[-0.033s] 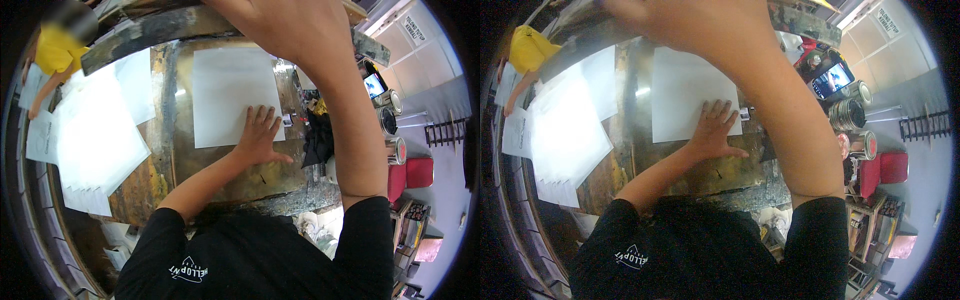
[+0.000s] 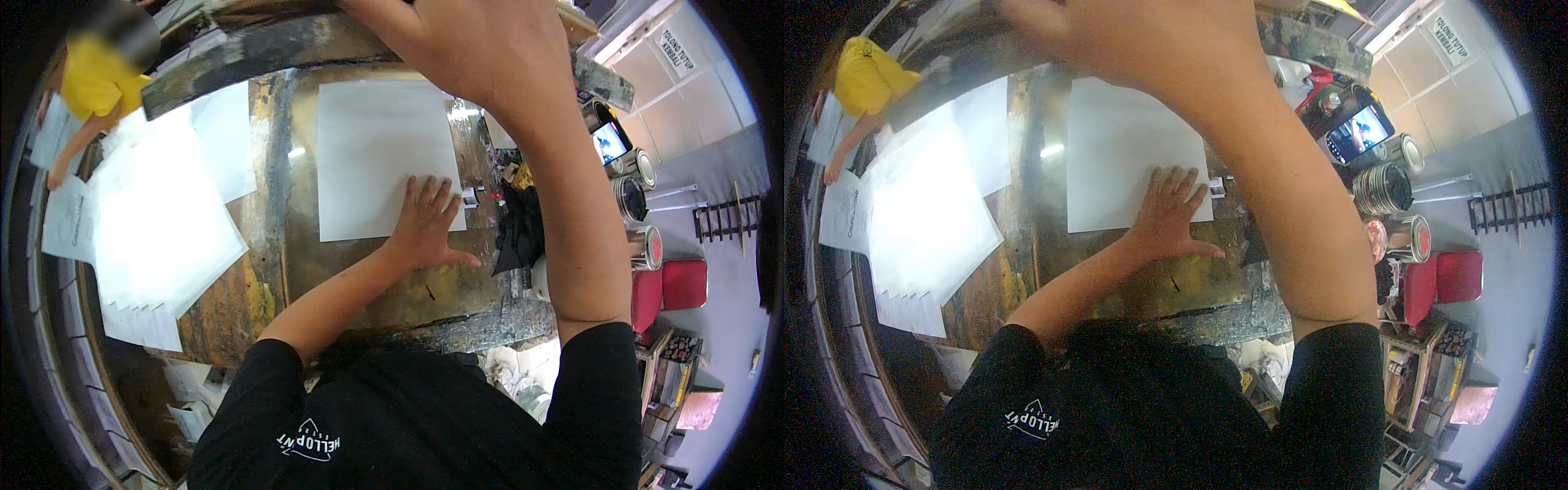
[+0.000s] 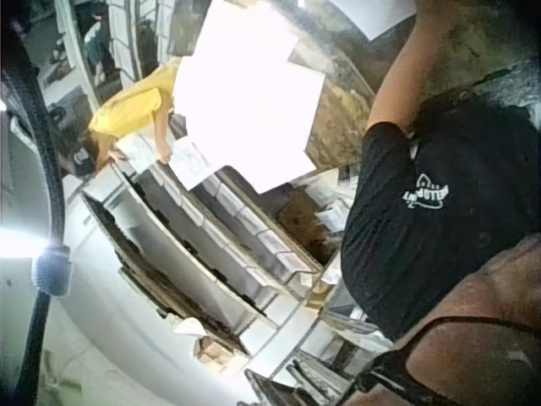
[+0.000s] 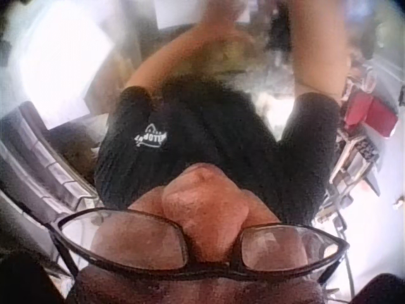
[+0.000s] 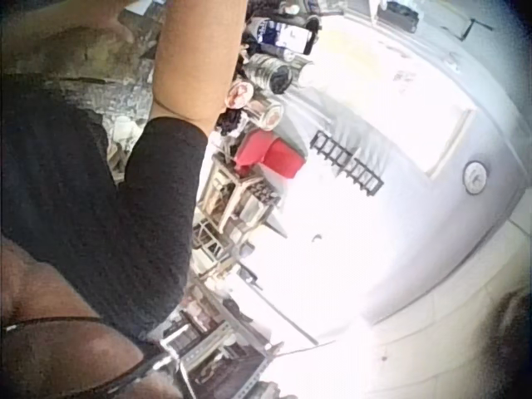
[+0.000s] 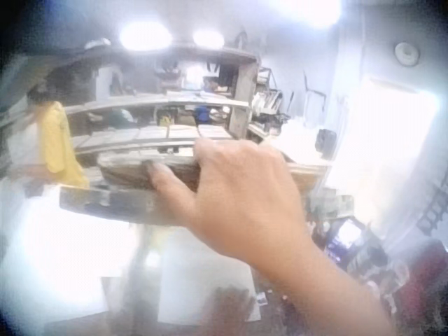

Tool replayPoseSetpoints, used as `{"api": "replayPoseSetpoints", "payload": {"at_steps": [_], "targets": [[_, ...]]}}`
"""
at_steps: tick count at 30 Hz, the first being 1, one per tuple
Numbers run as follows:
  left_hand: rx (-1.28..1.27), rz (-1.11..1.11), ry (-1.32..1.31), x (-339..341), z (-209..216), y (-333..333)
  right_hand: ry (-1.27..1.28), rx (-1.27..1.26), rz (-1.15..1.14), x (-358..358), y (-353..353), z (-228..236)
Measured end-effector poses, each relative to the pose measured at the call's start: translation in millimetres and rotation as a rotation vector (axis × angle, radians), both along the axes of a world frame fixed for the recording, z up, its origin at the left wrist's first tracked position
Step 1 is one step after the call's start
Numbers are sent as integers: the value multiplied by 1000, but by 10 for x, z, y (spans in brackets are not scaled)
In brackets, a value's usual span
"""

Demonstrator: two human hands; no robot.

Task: The person performs screen printing on sheets of paper. They place a sheet on the printing surface, lower the screen, use a squeegee to spread ink, lift the screen, and set the printed paper aside. They also use a spray bottle to clean the screen between prints.

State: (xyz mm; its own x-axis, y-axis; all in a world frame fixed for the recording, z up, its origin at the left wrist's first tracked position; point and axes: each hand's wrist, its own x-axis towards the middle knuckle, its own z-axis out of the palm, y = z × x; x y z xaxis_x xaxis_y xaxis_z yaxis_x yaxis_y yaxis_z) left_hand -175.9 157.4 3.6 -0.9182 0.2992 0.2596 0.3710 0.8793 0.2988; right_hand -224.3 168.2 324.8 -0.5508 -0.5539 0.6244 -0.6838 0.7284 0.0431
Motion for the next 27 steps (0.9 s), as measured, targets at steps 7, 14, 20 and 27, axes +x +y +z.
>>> {"api": "replayPoseSetpoints", "payload": {"at_steps": [7,14,20,27], "targets": [[491,-57,35,178,511,-542,-5,-22,195,-327,40,29],[1421,359,138,1236,1599,-1809,-111,212,264,-126,350,-781],[978,697,-114,1701,435,-1621,-348,338,303,79,582,-1844],[459,685,52,1797,-115,-1693,-123,200,156,-1013,-83,-2378]]}}
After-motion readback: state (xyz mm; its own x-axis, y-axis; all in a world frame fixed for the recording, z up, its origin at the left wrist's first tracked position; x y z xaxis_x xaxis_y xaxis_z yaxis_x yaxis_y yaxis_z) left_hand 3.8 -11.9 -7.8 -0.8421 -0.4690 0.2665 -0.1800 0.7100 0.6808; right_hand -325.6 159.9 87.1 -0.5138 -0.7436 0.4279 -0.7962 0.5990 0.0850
